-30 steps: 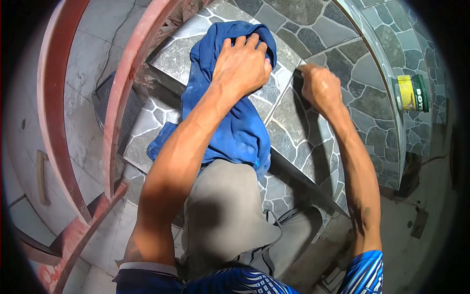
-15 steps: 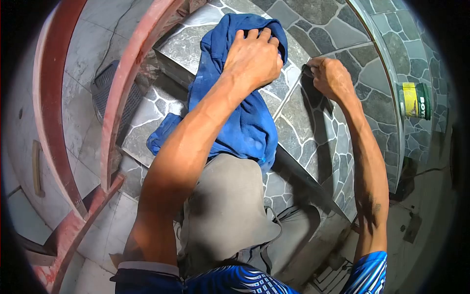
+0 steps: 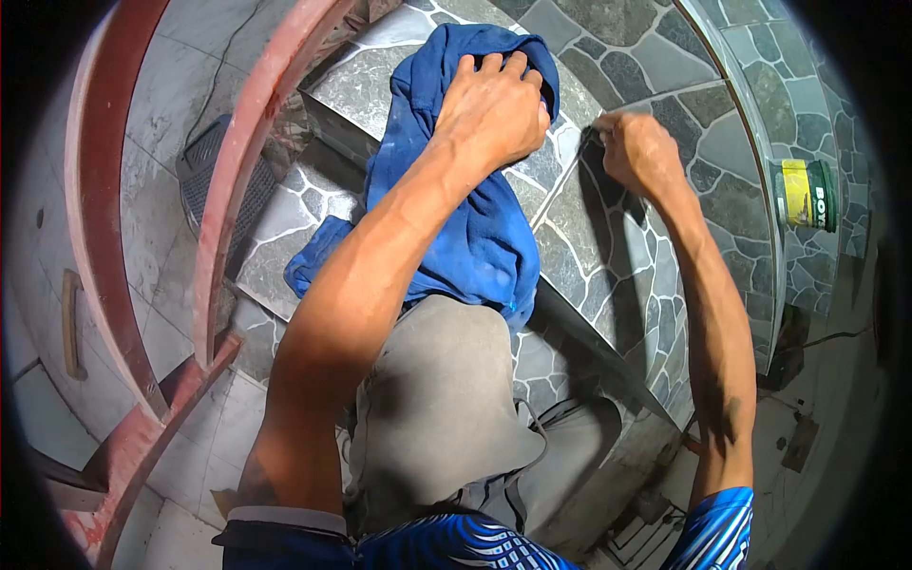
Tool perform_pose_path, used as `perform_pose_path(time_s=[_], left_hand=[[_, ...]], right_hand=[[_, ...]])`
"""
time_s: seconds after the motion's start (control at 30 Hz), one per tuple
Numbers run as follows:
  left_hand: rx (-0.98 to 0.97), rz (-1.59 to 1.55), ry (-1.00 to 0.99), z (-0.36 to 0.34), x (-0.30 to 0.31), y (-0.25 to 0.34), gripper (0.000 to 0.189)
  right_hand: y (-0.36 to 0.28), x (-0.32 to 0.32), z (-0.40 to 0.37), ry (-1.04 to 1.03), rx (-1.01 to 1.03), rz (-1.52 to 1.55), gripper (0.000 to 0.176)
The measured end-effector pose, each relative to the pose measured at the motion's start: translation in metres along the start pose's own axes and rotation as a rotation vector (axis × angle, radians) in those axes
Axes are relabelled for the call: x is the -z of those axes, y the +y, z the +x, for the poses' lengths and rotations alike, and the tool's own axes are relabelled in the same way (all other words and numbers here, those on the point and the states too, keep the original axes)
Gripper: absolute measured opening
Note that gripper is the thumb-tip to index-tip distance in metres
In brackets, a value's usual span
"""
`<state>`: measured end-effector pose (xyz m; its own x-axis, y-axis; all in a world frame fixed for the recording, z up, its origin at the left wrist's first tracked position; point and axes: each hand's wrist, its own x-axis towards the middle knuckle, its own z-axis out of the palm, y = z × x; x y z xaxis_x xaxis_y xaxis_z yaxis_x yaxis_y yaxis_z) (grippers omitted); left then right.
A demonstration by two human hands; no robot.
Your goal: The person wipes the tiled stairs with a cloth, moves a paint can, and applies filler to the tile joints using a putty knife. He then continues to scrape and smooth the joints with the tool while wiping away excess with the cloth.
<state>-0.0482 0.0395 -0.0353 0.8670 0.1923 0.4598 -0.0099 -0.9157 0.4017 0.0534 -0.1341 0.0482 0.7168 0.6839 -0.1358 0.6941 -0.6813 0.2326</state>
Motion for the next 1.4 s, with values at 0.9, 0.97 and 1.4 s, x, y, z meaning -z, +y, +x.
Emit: perform_pose_path(time_s=[0.9,0.97,1.4], left_hand=[[0.01,0.042,-0.026,0.002,-0.001,-0.002,0.041],[0.021,0.042,-0.076,0.002,0.002,0.0,0.041],[-0.001,0.034,-0.013,0.002,0.001,-0.003,0.037]], right_hand=[[-0.018,-0.006,-0.034,0.144,0.192,0.109,0.026],[-0.033,-0.001,-0.042,0.147,0.147,0.065,0.021],[-0.04,-0.012,-0.057,0.211,0.178,0.069,0.025]])
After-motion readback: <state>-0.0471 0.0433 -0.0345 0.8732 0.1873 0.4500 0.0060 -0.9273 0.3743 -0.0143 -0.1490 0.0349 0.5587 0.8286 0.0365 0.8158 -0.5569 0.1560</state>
